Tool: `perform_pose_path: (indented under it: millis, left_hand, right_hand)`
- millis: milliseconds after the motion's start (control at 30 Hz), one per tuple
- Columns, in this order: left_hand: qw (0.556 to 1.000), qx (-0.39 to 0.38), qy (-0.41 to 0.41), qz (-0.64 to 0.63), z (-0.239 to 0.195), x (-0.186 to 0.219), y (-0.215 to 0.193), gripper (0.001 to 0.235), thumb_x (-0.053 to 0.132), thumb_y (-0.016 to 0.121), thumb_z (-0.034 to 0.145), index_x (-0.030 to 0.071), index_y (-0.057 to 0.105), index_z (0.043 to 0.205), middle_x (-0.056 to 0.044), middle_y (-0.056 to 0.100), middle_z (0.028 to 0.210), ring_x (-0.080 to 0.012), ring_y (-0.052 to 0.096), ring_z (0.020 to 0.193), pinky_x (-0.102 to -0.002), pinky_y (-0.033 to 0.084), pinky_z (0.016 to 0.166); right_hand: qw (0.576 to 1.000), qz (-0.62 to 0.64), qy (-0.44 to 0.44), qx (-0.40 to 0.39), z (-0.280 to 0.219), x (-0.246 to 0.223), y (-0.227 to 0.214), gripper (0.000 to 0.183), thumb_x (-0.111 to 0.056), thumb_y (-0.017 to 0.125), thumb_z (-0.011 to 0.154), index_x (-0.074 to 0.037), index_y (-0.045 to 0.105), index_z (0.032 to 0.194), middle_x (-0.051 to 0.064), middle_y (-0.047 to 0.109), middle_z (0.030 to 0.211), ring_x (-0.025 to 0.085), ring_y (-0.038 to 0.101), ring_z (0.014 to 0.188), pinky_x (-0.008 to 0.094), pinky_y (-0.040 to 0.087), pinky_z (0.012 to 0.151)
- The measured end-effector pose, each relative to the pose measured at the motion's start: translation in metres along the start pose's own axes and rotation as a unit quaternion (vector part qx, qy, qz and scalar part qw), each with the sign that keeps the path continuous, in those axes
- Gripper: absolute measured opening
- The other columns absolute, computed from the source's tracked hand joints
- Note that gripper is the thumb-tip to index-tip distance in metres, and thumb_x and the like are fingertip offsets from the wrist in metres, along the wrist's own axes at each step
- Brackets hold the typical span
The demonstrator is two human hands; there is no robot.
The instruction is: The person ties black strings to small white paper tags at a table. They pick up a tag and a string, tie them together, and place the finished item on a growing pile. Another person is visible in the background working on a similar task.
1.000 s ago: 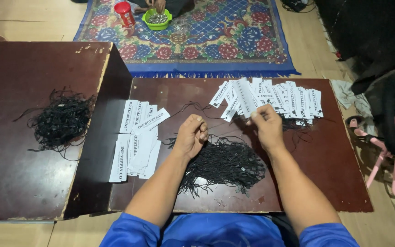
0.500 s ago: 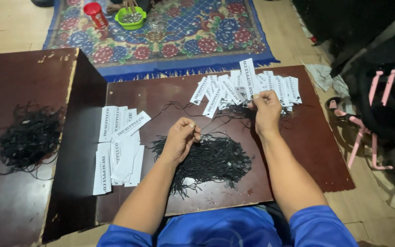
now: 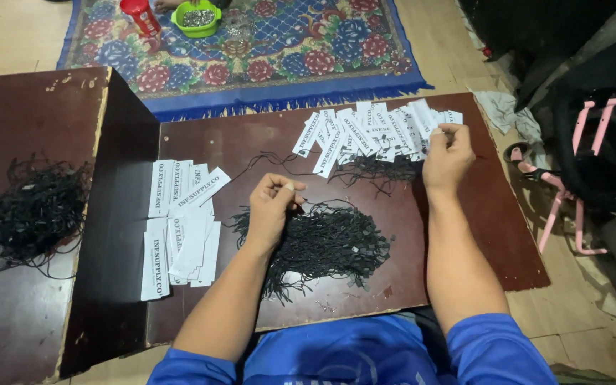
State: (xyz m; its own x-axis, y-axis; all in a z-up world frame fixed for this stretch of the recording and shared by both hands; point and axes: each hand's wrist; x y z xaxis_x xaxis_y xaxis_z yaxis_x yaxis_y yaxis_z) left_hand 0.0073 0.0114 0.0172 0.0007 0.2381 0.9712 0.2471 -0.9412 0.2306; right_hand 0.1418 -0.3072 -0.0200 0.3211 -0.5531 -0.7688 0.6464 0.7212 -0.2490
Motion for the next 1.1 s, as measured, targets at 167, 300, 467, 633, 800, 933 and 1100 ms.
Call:
perform_pose_path:
  millis: [167,300,467,633,800,933,1100]
  left_hand:
    - [0.999,0.027,0.006,0.023,0.009,-0.012,-0.006,0.004,0.005,0.061,0.093,0.004,0.061,0.09,-0.017,0.075,0.087,-0.0144,0.069,0.063,-0.02,0.053,0.054]
    - [0.998,0.014,-0.004,0.054,0.011,-0.022,-0.005,0.004,0.008,0.062,0.093,0.005,0.063,0.091,-0.014,0.076,0.085,-0.0131,0.069,0.064,-0.02,0.054,0.054]
    - [0.995,-0.004,-0.012,0.101,0.009,-0.024,-0.007,0.006,0.008,0.062,0.094,0.004,0.066,0.097,-0.014,0.076,0.091,-0.0137,0.07,0.069,-0.024,0.055,0.061]
    - [0.99,-0.019,-0.005,0.14,0.012,-0.036,-0.01,0.008,0.012,0.065,0.093,0.007,0.069,0.099,-0.012,0.076,0.091,-0.0134,0.07,0.07,-0.026,0.056,0.066]
    - [0.959,-0.053,0.038,0.275,0.007,-0.035,-0.007,0.013,0.019,0.07,0.088,0.01,0.074,0.097,-0.018,0.076,0.09,-0.0332,0.074,0.089,-0.041,0.056,0.078]
    - [0.942,-0.047,0.061,0.327,0.004,-0.033,-0.006,0.016,0.024,0.071,0.088,0.012,0.074,0.097,-0.017,0.076,0.09,-0.0371,0.073,0.093,-0.044,0.056,0.08]
    - [0.937,-0.06,0.076,0.336,0.005,-0.04,-0.008,0.014,0.025,0.071,0.087,0.014,0.073,0.095,-0.011,0.077,0.09,-0.0328,0.074,0.094,-0.041,0.057,0.084]
  right_hand:
    - [0.997,-0.063,-0.035,-0.007,-0.002,0.004,0.0,0.008,-0.008,0.07,0.088,-0.008,0.075,0.095,0.011,0.069,0.07,0.027,0.07,0.067,0.035,0.053,0.061]
    - [0.992,-0.007,-0.01,-0.126,-0.016,-0.025,0.011,0.008,-0.008,0.069,0.091,-0.012,0.076,0.092,0.009,0.072,0.077,0.024,0.071,0.073,0.036,0.053,0.068]
    - [0.914,-0.009,-0.022,-0.405,-0.052,-0.095,0.012,0.006,-0.012,0.072,0.091,-0.016,0.076,0.091,0.005,0.073,0.085,0.027,0.072,0.088,0.039,0.055,0.084]
    - [0.842,0.062,-0.203,-0.497,-0.091,-0.082,0.033,0.004,-0.015,0.073,0.089,-0.017,0.074,0.092,0.006,0.067,0.082,0.031,0.07,0.082,0.041,0.056,0.074]
    - [0.815,-0.053,-0.313,-0.485,-0.107,-0.059,0.045,0.01,-0.032,0.069,0.089,-0.025,0.063,0.084,-0.002,0.055,0.08,0.023,0.066,0.079,0.034,0.053,0.067]
    - [0.796,-0.075,-0.352,-0.486,-0.108,-0.059,0.045,0.008,-0.028,0.063,0.092,-0.022,0.062,0.088,0.001,0.056,0.082,0.027,0.064,0.08,0.035,0.052,0.067]
    - [0.777,-0.166,-0.403,-0.454,-0.113,-0.045,0.053,0.009,-0.032,0.059,0.091,-0.024,0.062,0.093,0.0,0.06,0.083,0.023,0.067,0.083,0.032,0.054,0.068]
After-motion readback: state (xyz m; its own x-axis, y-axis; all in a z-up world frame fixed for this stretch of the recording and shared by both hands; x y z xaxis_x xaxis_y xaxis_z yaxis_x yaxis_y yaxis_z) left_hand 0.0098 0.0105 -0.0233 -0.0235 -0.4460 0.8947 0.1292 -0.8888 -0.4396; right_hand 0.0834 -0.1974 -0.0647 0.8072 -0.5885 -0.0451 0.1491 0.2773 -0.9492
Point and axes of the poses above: each hand's wrist, its own z-axis towards the middle knuckle, its own y-axis out of the palm, x = y × z
